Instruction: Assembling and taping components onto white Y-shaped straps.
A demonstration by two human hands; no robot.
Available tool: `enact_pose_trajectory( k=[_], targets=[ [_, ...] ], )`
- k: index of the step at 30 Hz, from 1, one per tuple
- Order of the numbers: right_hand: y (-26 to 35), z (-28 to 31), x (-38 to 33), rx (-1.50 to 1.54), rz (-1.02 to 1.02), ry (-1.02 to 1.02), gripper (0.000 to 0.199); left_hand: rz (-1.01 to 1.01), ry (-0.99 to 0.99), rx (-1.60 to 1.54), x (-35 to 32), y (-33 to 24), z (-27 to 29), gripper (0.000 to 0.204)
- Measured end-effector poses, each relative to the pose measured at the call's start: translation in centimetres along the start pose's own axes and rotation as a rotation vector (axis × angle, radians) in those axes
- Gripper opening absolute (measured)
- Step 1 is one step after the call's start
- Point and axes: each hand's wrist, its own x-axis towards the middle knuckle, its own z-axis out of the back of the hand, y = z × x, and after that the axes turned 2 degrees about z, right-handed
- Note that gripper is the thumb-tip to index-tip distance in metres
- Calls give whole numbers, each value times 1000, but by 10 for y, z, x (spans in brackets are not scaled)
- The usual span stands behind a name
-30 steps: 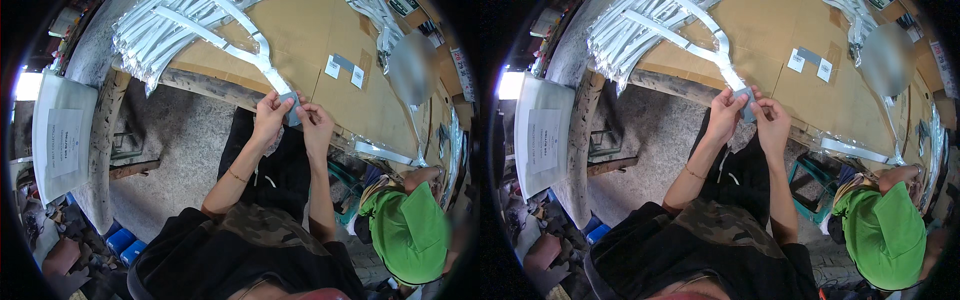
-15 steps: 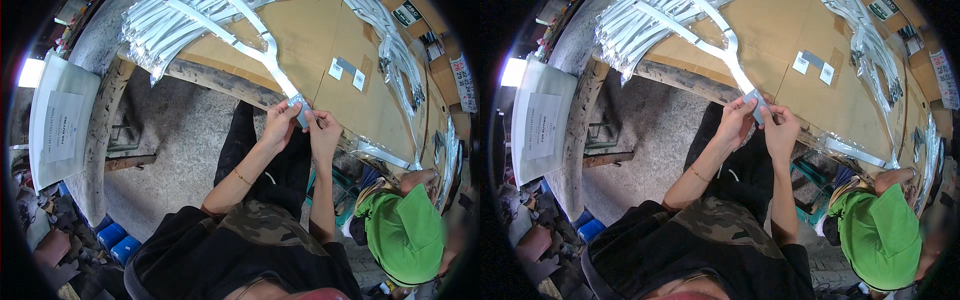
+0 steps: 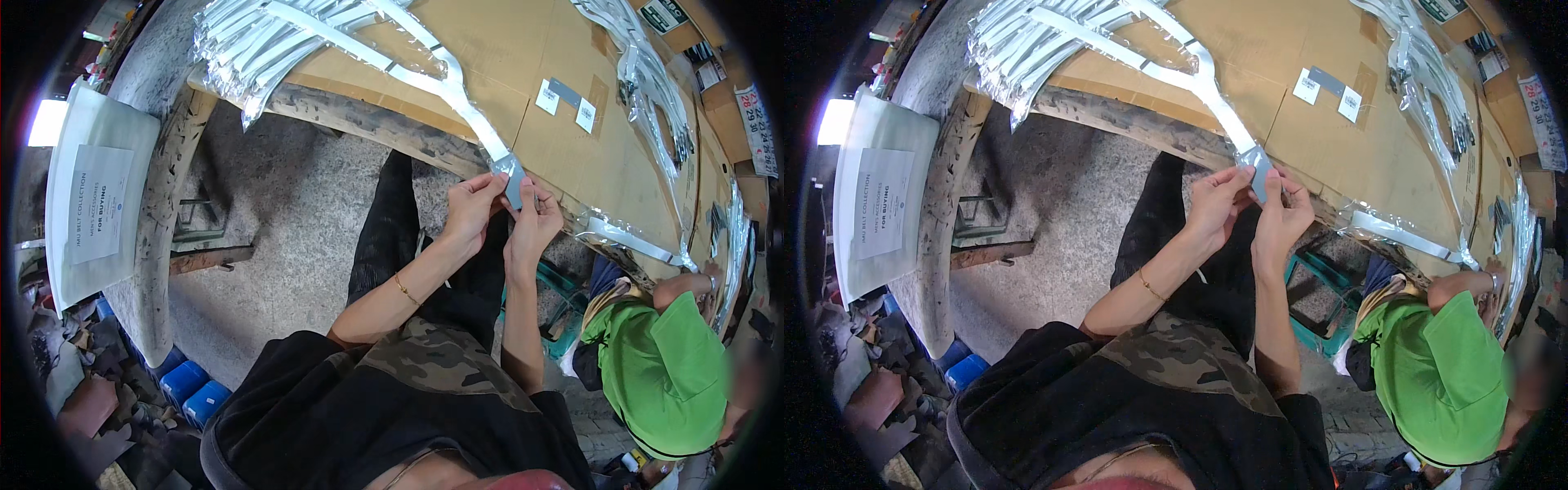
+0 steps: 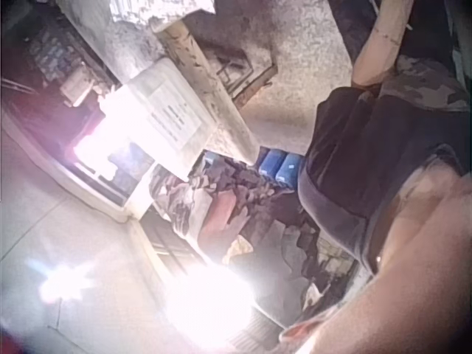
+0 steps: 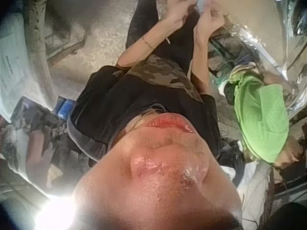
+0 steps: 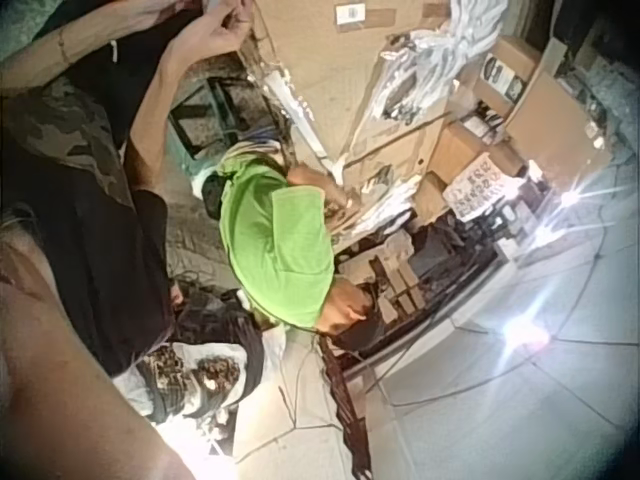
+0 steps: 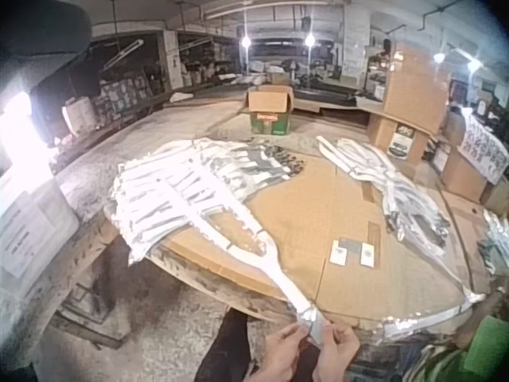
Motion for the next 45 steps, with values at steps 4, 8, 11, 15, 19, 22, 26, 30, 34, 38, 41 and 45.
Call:
enact_pose_trajectory(
  k=[4,8,11,15,19,22,26,30,34,38,41,45],
  targets=[
    [-3,17,8,-87,-42,100,16,137,-18,40,-2,-3,10,12],
    [-1,28,13,-160,-154,217,17,93,-41,-7,-9,0,7,13],
    [6,26,9,-178,-171,253,16,80,-52,-73,-11,-6,0,12],
    [8,22,-3,-148,-225,270,16,53,68,-34,-4,0,15,14],
    [-2,24,-5,-105,-109,205,14,100,77,-66,-7,10,10,16],
    [-2,23,-7,-125,-13,111,12,151,44,-64,-7,14,10,14],
    [15,18,-15,-147,-43,199,10,202,96,-103,-3,-1,13,17],
    [10,32,-9,-406,152,235,13,168,74,-104,-9,-4,3,22],
    [21,24,-13,-306,36,188,15,75,120,143,-8,-3,7,23],
    [27,24,-10,-274,-17,170,15,89,160,316,-7,-17,11,24],
    [19,22,-10,-214,29,171,15,160,160,187,-9,-18,10,23],
    [5,15,-15,43,-9,161,17,119,169,-82,-4,-7,13,23]
  ],
)
